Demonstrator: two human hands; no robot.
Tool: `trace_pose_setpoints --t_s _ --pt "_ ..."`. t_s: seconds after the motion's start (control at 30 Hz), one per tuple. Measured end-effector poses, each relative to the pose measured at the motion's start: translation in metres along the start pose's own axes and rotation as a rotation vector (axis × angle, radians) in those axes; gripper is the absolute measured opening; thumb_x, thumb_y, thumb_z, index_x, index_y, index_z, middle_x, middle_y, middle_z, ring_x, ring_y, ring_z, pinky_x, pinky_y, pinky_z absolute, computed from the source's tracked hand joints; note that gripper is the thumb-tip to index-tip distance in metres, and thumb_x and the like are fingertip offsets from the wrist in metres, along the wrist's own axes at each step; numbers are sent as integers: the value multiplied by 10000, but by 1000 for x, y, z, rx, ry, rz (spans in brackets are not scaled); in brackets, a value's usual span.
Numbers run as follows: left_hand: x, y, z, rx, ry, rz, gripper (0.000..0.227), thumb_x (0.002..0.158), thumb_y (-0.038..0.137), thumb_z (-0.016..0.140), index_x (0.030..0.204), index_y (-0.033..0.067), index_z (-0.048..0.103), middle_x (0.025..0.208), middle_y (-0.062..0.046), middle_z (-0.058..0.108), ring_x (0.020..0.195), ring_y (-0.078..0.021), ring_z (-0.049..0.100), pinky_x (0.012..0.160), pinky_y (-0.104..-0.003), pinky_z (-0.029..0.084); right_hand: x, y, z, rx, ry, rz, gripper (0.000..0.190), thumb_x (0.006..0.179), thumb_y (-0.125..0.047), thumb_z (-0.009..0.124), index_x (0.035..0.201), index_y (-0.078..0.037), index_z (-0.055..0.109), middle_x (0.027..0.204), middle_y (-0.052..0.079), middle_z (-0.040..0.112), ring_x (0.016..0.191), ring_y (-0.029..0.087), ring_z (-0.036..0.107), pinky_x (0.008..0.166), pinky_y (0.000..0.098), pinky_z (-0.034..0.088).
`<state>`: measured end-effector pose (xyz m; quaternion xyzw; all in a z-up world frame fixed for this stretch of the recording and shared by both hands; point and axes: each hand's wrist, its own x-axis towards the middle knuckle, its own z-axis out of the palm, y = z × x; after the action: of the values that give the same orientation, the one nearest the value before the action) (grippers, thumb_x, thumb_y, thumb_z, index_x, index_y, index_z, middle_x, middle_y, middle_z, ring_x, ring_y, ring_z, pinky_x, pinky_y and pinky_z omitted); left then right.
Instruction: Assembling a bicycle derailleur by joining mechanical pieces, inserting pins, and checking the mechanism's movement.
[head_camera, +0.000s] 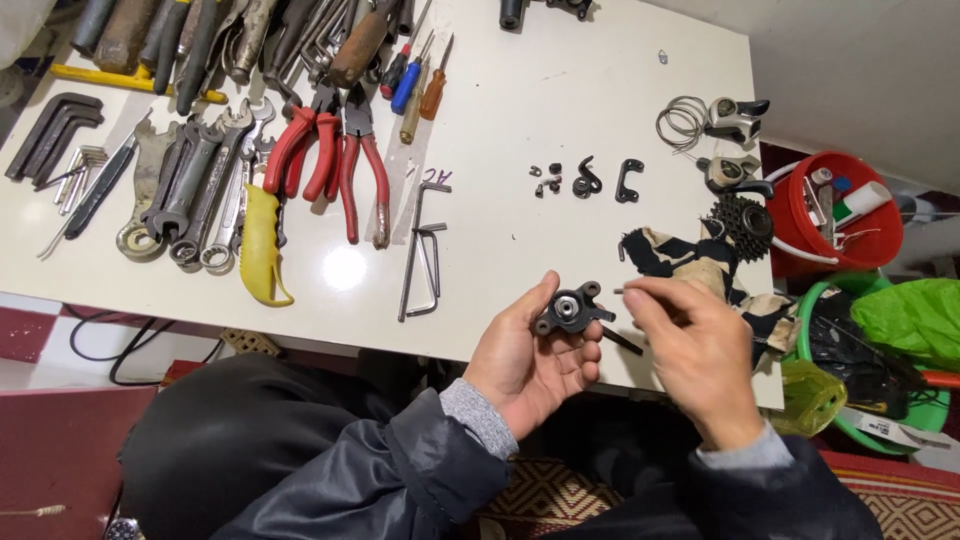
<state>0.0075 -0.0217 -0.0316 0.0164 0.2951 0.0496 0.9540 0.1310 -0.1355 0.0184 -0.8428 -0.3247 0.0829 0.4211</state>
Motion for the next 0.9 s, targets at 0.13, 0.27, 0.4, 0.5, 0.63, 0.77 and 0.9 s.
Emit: trace_pose_setpoints --t_s 0.13,0.27,0.4,0.5,0.63,0.77,0.9 --pt "-5 1 3 -14 49 19 529 976 500 662 1022 -27 657 779 -152 720 636 -227 723 578 -319 636 19 35 16 -258 -89 -63 87 889 -288 803 966 -256 825 775 16 705 697 194 680 670 333 546" --pt "-3 2 1 -38 82 40 523 970 519 668 1011 -2 640 784 -154 718 636 -217 712 570 -303 624 33 50 33 -372 -120 -188 84 906 -237 772 975 -230 818 782 27 685 795 220 671 742 337 545" --pt "7 2 -9 -82 105 61 518 973 521 669 1005 6 636 791 -167 720 638 -218 712 565 -301 620 41 58 45 -433 -125 -313 70 902 -232 788 960 -209 818 765 3 676 839 188 647 770 288 540" --pt "13 1 -16 -115 143 77 515 968 523 671 1017 13 621 802 -163 717 649 -212 706 576 -290 614 42 55 48 -456 -114 -385 45 916 -208 785 953 -199 810 752 13 668 824 199 638 744 288 535" --pt "26 -2 -31 -161 176 74 520 962 521 678 1027 10 617 812 -165 716 659 -216 707 585 -292 618 44 58 50 -408 -119 -391 51 917 -191 796 963 -171 807 752 40 676 813 215 647 728 301 544" --pt "32 -5 -37 -217 215 82 509 960 481 692 1046 -12 595 837 -181 701 689 -225 713 610 -304 638 46 68 47 -431 -130 -401 129 921 -230 790 1022 -149 788 803 56 678 858 236 672 775 332 561" --pt "30 -2 -34 -241 216 95 500 959 455 701 1055 -22 587 848 -183 693 702 -233 719 625 -315 651 48 73 43 -453 -121 -440 191 909 -209 798 1073 -114 774 815 89 667 869 259 677 784 356 571"
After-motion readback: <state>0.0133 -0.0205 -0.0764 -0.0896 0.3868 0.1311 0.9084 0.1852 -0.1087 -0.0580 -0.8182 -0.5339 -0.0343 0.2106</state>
